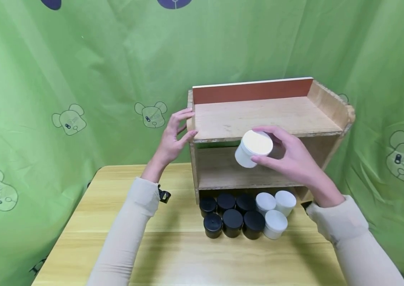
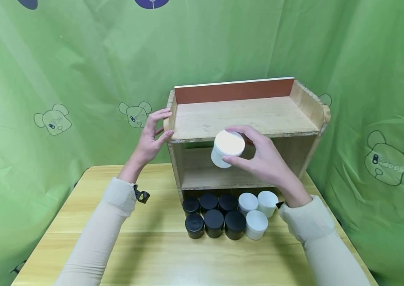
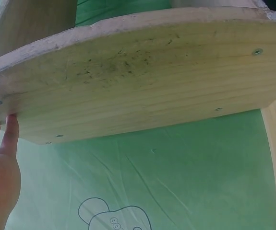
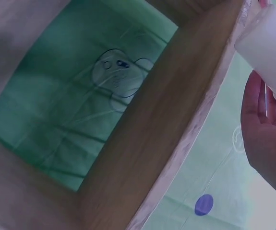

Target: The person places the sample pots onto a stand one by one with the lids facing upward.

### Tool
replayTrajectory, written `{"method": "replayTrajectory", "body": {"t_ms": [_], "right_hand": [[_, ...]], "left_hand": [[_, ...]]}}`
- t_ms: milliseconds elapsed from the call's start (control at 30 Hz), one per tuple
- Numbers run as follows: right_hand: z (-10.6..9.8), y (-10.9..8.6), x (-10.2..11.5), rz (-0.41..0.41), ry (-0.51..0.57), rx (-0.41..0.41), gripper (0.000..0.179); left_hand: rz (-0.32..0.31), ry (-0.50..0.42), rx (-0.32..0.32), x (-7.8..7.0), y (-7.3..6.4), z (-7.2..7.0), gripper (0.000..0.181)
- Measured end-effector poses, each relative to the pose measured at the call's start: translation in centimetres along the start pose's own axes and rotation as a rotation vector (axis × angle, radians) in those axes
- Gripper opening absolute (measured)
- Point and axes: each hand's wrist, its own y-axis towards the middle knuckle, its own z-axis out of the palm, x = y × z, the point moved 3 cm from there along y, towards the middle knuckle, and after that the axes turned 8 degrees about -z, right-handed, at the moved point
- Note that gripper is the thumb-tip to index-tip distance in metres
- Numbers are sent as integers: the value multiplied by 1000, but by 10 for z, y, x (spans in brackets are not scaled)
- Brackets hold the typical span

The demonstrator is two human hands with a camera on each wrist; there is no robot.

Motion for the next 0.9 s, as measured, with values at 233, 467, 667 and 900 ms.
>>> {"method": "replayTrajectory", "body": {"t_ms": [233, 467, 667, 900], "right_hand": [[13, 39, 9, 35, 73, 6, 63], [26, 76, 9, 28, 139, -13, 63], [39, 109, 7, 21, 169, -47, 64], [47, 139, 8, 51, 126, -59, 67]], "left_hand": [[2, 0, -14, 2, -2, 0, 51], [12, 3, -9, 4, 0, 1, 52], [10, 2, -13, 2, 0, 0, 52], [18, -8, -8, 4, 0, 0, 52]]}}
